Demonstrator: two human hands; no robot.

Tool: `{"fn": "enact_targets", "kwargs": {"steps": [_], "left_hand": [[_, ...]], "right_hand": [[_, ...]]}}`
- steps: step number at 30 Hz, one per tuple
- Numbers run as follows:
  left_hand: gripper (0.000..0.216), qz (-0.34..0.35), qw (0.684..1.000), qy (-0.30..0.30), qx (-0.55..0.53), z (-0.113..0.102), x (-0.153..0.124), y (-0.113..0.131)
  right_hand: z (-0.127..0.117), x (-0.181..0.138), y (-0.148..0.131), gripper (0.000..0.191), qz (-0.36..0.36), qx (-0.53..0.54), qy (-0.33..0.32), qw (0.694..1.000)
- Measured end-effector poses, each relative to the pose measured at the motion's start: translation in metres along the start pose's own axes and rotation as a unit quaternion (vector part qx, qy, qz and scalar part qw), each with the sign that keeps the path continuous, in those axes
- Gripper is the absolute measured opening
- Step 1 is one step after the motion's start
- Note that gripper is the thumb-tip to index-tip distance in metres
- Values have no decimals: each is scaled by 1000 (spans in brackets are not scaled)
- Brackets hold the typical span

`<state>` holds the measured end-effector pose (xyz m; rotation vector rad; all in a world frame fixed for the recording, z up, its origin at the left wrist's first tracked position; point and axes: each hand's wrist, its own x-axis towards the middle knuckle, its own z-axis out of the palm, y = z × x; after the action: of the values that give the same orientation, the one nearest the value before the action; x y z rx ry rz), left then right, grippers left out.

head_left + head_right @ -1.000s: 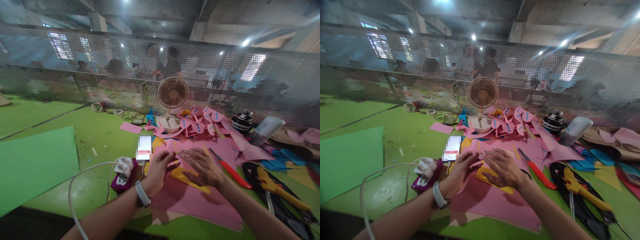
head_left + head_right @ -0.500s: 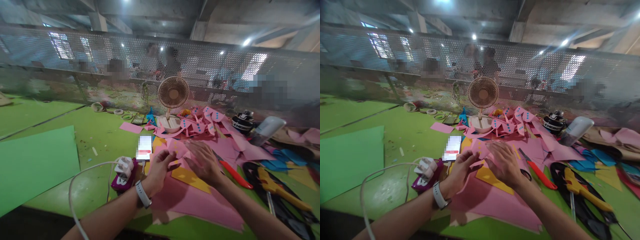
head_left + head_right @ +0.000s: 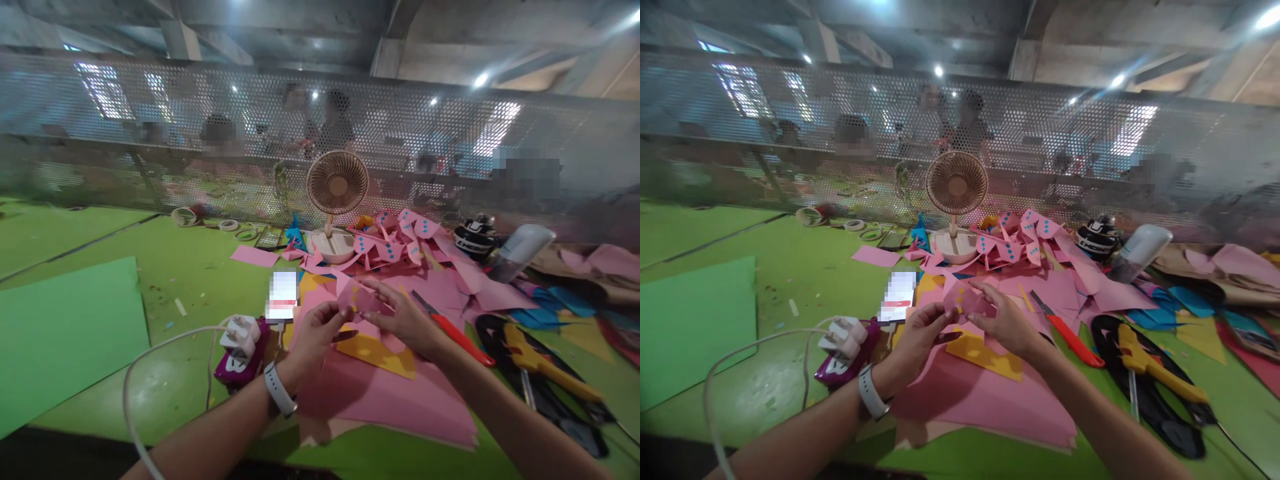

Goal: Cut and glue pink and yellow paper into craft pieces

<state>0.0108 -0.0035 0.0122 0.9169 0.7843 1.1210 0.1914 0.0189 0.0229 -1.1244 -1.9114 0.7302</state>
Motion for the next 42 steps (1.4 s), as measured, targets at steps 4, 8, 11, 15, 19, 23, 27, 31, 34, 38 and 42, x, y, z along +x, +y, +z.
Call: {"fn": "enact_targets", "kwargs": {"steps": [4, 8, 11, 15, 19, 23, 27, 31, 34, 38, 42], "left_hand": [[20, -12, 1000, 2, -10, 0, 1, 0], [22, -19, 1000, 12, -20, 0, 3, -1], [24, -24, 999, 14, -36, -1, 3, -3], [24, -22, 998, 18, -48, -2, 4, -5], [22, -11, 999, 12, -47, -1, 3, -4], [24, -4, 999, 20, -50, -2, 4, -5], [25, 1, 998, 17, -53, -3, 5, -6], [22, 1, 997, 27, -70, -3, 5, -7], [20, -6, 994, 31, -108, -3, 6, -10], [19, -17, 985, 33, -166, -4, 6, -14], [20, -29, 978, 41, -204, -2, 4, -16]], "right_hand": [[1, 0, -2, 50, -6, 3, 15, 1000], [4, -2, -8, 35, -34, -26, 72, 996], [5, -4, -14, 27, -71, -106, 133, 983], [7, -5, -16, 27, -111, -173, 173, 963], [9, -7, -13, 13, -124, -229, 162, 952], [13, -8, -13, 8, -127, -239, 142, 952], [16, -9, -14, 8, -136, -235, 144, 952], [21, -10, -12, 6, -134, -237, 154, 950], [25, -12, -9, 8, -125, -242, 164, 948], [30, -15, -5, 10, -113, -245, 172, 947], [34, -16, -3, 9, -101, -251, 179, 946]]}}
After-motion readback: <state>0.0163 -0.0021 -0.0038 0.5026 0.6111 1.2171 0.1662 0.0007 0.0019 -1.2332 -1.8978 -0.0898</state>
